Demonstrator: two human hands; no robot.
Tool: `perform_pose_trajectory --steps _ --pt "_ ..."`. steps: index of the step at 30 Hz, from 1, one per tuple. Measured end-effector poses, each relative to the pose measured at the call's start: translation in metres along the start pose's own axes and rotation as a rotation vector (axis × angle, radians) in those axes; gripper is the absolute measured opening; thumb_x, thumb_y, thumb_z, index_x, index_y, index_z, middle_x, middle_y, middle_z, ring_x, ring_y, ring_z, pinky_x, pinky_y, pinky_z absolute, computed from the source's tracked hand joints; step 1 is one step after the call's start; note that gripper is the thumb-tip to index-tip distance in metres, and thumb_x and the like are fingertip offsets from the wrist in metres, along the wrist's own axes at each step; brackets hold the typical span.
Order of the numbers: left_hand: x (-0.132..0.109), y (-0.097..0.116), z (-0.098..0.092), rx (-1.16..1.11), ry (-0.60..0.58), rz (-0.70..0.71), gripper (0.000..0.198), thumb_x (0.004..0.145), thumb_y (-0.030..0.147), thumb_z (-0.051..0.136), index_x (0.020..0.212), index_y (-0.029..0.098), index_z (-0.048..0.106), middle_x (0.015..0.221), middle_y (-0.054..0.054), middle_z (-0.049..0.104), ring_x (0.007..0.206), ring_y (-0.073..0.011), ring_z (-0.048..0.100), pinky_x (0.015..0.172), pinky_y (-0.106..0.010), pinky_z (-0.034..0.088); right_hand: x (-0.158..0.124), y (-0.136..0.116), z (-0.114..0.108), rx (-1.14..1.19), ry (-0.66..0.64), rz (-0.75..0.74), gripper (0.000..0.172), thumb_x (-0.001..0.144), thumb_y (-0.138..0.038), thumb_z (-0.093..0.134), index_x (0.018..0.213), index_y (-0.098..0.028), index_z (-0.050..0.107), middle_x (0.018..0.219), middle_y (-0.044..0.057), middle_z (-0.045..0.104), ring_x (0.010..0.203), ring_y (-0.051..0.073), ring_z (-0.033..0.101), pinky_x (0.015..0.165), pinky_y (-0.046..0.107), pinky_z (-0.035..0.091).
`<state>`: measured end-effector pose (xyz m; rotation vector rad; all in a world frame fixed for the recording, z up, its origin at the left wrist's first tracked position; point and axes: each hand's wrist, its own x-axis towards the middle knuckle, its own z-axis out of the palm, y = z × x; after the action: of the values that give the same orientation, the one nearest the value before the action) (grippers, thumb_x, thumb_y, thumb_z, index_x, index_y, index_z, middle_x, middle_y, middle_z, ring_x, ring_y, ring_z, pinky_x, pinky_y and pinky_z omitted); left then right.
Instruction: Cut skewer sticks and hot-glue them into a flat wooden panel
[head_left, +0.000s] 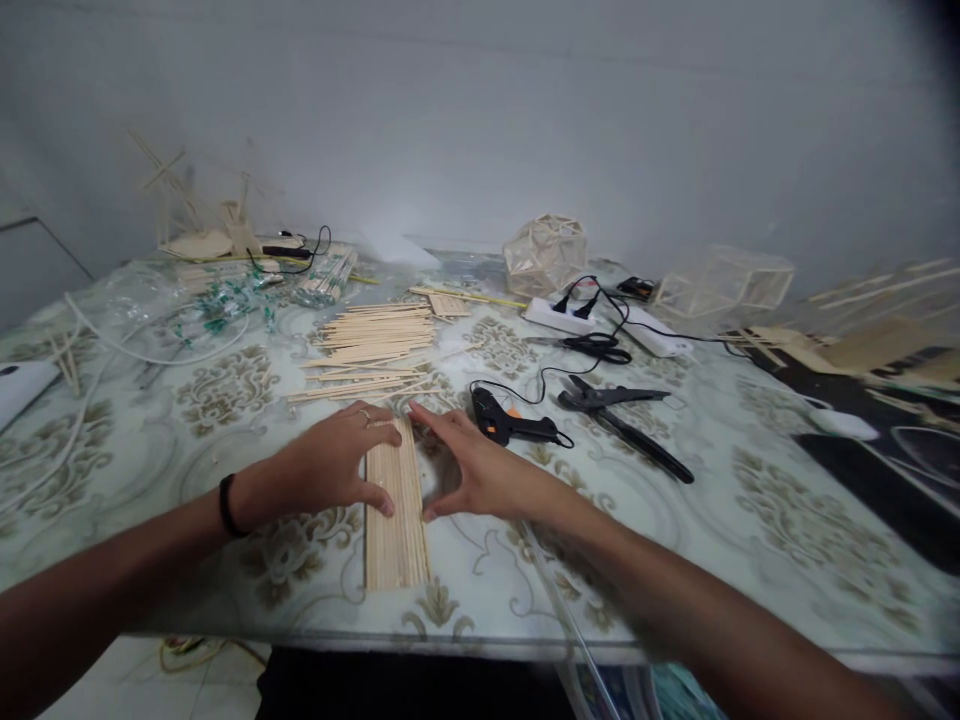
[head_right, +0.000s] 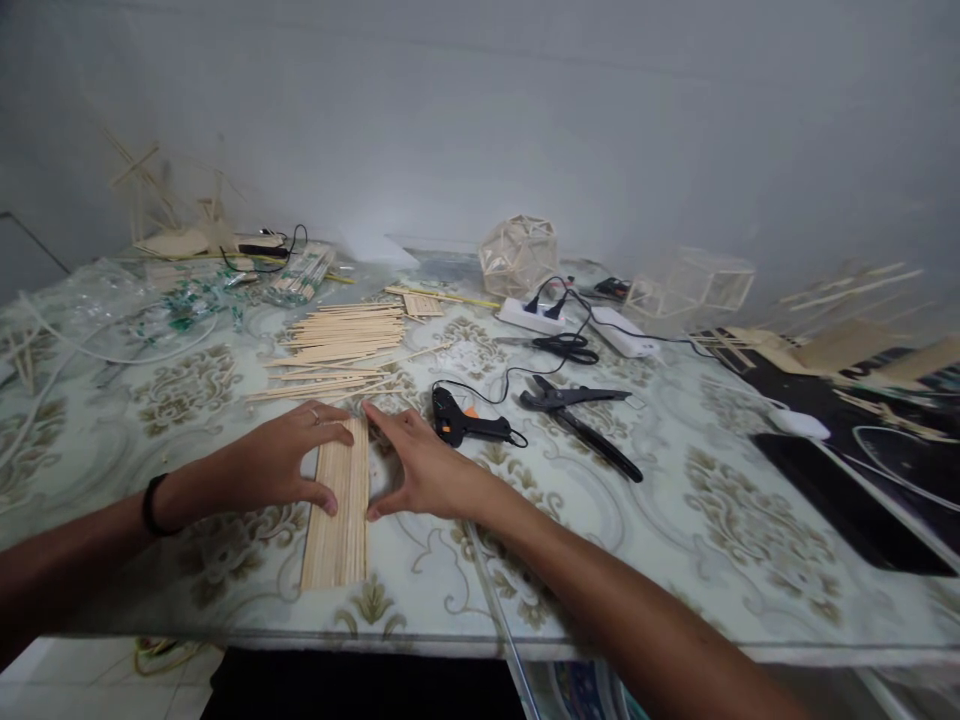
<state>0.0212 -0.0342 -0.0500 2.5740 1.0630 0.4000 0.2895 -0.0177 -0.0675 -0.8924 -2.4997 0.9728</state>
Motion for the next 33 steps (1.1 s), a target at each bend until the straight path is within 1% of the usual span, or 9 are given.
perform_pose_trajectory --steps 3,6,9,11,14,17,26,29,33 --pt "0.000 0.000 0.001 0.010 -0.006 -0.017 0.074 0.068 0.064 0.089 0.123 0.020 0.066 0.137 -0.016 0.063 0.128 -0.0354 0.057 0.106 -0.048 0.049 0.001 -0.001 -0.001 -0.002 -0.004 -0.004 0.136 0.067 -0.046 0.096 0.169 -0.026 0.009 0.155 0.019 0.045 0.141 0.035 0.040 0.120 0.059 0.033" --pt "-0.001 0.001 0.000 0.019 -0.006 -0.011 0.076 0.069 0.063 0.090 0.124 0.017 0.065 0.137 -0.017 0.063 0.129 -0.0361 0.057 0.106 -0.048 0.049 0.001 -0.003 -0.001 -0.002 -0.009 0.005 0.138 0.065 -0.050 0.096 0.169 -0.027 0.010 0.150 0.018 0.047 0.139 0.036 0.041 0.119 0.060 0.034" --pt "-0.003 0.007 -0.003 0.050 -0.018 0.013 0.072 0.075 0.060 0.086 0.128 0.018 0.062 0.139 -0.017 0.063 0.132 -0.0360 0.055 0.109 -0.049 0.046 0.000 -0.004 0.000 -0.013 -0.009 0.009 0.138 0.064 -0.051 0.096 0.169 -0.026 0.011 0.149 0.018 0.047 0.139 0.036 0.040 0.119 0.059 0.034" --pt "-0.004 0.013 -0.005 0.082 -0.039 0.026 0.074 0.077 0.062 0.084 0.131 0.017 0.060 0.141 -0.019 0.061 0.133 -0.0368 0.055 0.112 -0.050 0.044 0.000 -0.005 0.000 -0.018 -0.009 0.012 0.137 0.065 -0.051 0.096 0.169 -0.026 0.011 0.149 0.018 0.048 0.139 0.036 0.040 0.119 0.058 0.034" --pt "-0.004 0.019 -0.004 0.133 -0.051 0.019 0.090 0.071 0.074 0.081 0.133 0.012 0.059 0.143 -0.024 0.059 0.133 -0.0416 0.055 0.114 -0.055 0.041 0.000 -0.005 0.001 -0.019 -0.007 0.023 0.138 0.064 -0.051 0.096 0.169 -0.025 0.012 0.148 0.018 0.050 0.137 0.036 0.041 0.118 0.059 0.035" --pt "-0.003 0.021 0.000 0.157 -0.046 -0.015 0.093 0.068 0.080 0.079 0.129 0.012 0.061 0.142 -0.024 0.060 0.133 -0.0440 0.055 0.114 -0.057 0.040 0.000 -0.005 0.002 -0.016 0.006 0.018 0.138 0.063 -0.050 0.097 0.169 -0.024 0.012 0.149 0.019 0.049 0.137 0.036 0.042 0.118 0.058 0.035" --pt "0.000 0.020 0.002 0.151 -0.034 -0.049 0.085 0.068 0.080 0.077 0.122 0.015 0.062 0.144 -0.021 0.059 0.134 -0.0422 0.054 0.114 -0.056 0.041 0.000 -0.006 0.005 -0.017 0.018 0.030 0.144 0.063 -0.047 0.098 0.169 -0.031 0.002 0.156 0.018 0.047 0.140 0.039 0.040 0.118 0.063 0.031" --pt "0.002 0.022 0.000 0.129 -0.040 -0.060 0.090 0.066 0.079 0.080 0.126 0.015 0.061 0.139 -0.020 0.062 0.131 -0.0416 0.056 0.111 -0.055 0.043 0.000 -0.006 0.005 -0.007 0.018 0.030 0.144 0.063 -0.047 0.098 0.169 -0.032 0.002 0.158 0.018 0.044 0.140 0.039 0.040 0.118 0.062 0.032" --pt "0.003 0.023 -0.001 0.139 -0.054 -0.083 0.100 0.062 0.079 0.082 0.133 0.013 0.058 0.139 -0.021 0.062 0.129 -0.0406 0.058 0.111 -0.053 0.044 0.001 -0.005 0.005 -0.001 0.012 0.041 0.145 0.062 -0.048 0.098 0.170 -0.028 0.004 0.152 0.019 0.048 0.139 0.038 0.041 0.118 0.061 0.033"
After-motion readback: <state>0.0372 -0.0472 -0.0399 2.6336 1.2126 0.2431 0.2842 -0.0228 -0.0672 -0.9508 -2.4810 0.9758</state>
